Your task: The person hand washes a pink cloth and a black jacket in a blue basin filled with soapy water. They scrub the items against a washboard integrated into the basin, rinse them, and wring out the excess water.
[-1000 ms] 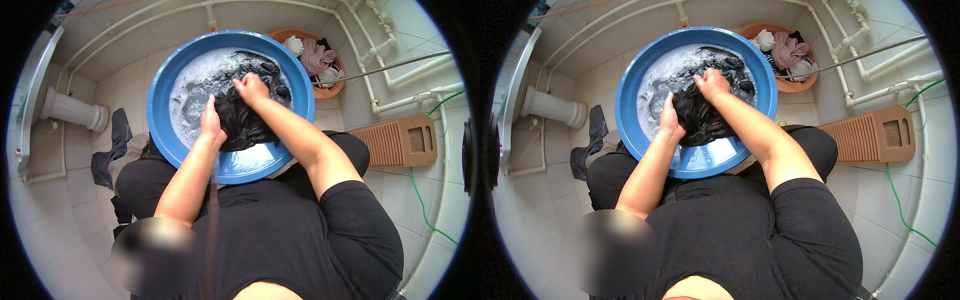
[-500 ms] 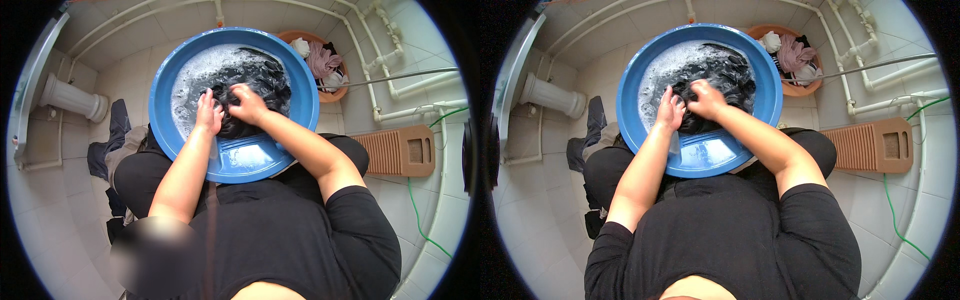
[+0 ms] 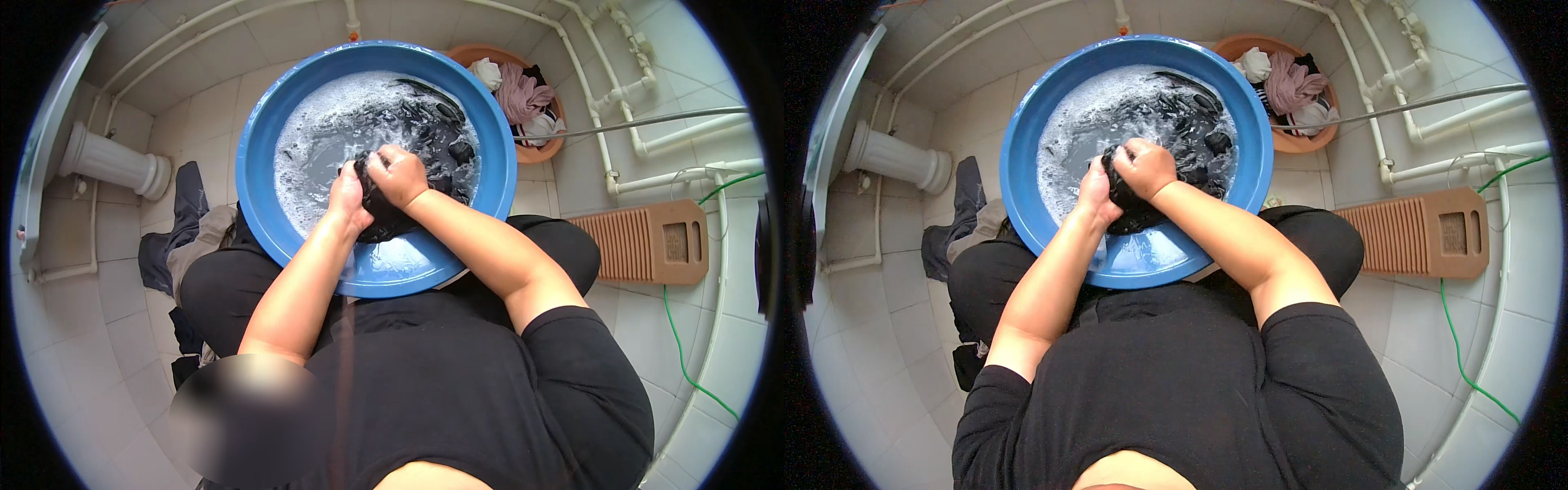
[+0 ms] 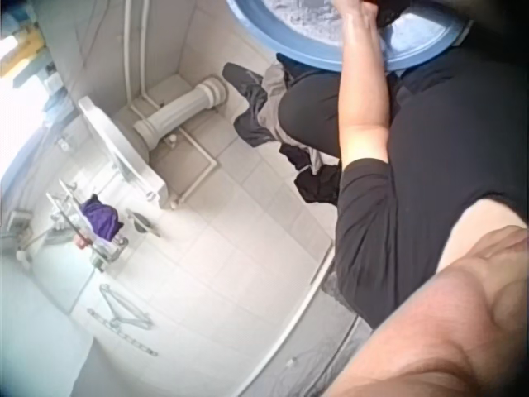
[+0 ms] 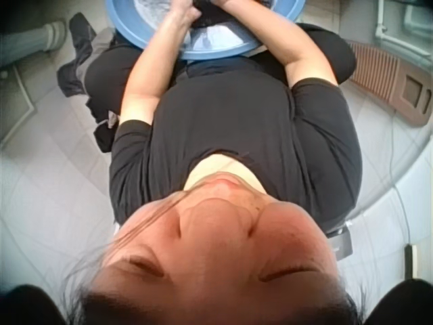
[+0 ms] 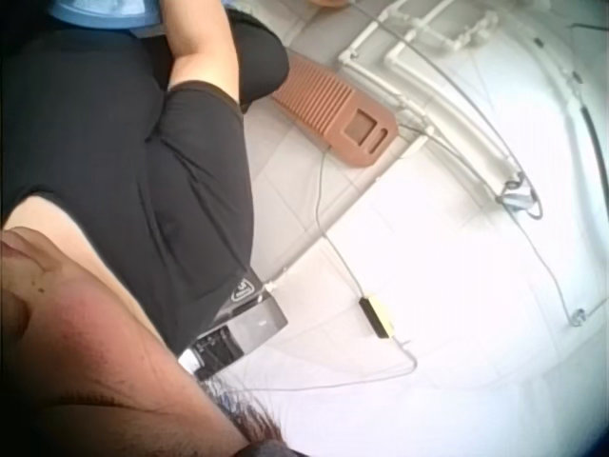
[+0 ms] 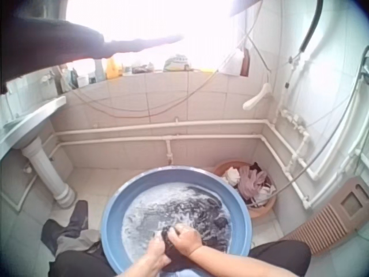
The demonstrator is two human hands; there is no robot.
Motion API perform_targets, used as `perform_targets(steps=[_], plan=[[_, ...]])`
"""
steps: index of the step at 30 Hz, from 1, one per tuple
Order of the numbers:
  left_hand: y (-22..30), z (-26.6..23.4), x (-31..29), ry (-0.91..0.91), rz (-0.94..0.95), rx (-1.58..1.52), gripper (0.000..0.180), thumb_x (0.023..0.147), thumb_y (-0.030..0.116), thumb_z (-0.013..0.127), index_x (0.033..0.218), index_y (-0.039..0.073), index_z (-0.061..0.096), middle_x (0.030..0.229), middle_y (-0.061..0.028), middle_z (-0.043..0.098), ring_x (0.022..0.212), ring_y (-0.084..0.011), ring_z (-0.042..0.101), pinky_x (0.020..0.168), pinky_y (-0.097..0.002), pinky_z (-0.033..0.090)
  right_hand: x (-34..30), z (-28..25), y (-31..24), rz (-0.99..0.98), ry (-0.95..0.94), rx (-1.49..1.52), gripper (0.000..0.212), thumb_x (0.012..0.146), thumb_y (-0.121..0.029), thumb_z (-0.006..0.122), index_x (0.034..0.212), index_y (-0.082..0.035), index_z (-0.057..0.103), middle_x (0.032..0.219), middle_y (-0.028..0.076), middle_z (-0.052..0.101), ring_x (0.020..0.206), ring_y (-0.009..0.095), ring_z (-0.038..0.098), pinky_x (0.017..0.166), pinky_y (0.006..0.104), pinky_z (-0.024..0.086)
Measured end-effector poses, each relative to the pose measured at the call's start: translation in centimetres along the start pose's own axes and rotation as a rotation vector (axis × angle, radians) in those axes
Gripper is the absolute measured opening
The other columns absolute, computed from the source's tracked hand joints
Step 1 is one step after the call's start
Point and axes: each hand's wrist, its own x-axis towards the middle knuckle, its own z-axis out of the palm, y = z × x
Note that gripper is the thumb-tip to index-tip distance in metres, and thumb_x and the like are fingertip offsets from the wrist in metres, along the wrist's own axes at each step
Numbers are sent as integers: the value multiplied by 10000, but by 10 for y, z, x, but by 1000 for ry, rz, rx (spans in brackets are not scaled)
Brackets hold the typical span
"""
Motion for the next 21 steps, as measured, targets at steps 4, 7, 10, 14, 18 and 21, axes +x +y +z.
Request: perform_targets(steps=[4, 7, 10, 14, 18, 21], plan=[[7, -29, 9, -5, 316, 396, 302, 823, 391, 562, 833, 91, 597, 743, -73, 600, 671, -211, 585, 633, -364, 491, -30, -3, -44, -355, -161, 149, 177, 732, -221, 600, 654, -69, 553, 664, 147, 554, 616, 320, 569, 559, 389, 467], [10, -18, 7, 121, 21, 122, 361, 879, 402, 408, 928, 92, 586, 876, -93, 612, 790, -243, 597, 760, -405, 488, -16, 2, -24, -283, -177, 63, 184, 746, -245, 591, 688, -70, 584, 712, 143, 583, 662, 335, 582, 585, 394, 475], [12, 15, -15, 33, -29, -90, 382, 879, 410, 397, 930, 84, 591, 867, -99, 621, 828, -273, 621, 786, -429, 510, 30, 9, 25, 90, -59, -161, 274, 795, -366, 568, 764, -97, 614, 818, 126, 623, 768, 329, 602, 695, 424, 484], [23, -22, 24, 206, 239, -7, 365, 875, 310, 530, 1099, 26, 483, 997, -144, 582, 855, -310, 620, 795, -477, 506, 54, -9, 51, 325, -429, -337, 518, 776, -567, 566, 951, -83, 629, 1059, 161, 599, 939, 335, 591, 793, 405, 472], [29, -28, 20, 481, 345, 105, 276, 868, 190, 563, 1061, 23, 458, 988, -168, 569, 803, -300, 618, 641, -417, 540, 59, -21, 60, 371, -835, -627, 687, 750, -655, 527, 1117, -79, 602, 1168, 153, 579, 1098, 290, 544, 923, 381, 417], [31, -38, 27, 451, 317, 183, 201, 866, 168, 576, 993, 31, 501, 905, -125, 587, 683, -222, 591, 574, -357, 501, 64, -19, 89, 469, -566, -660, 545, 751, -552, 595, 1037, -91, 652, 1120, 132, 594, 1031, 289, 579, 877, 382, 455]])
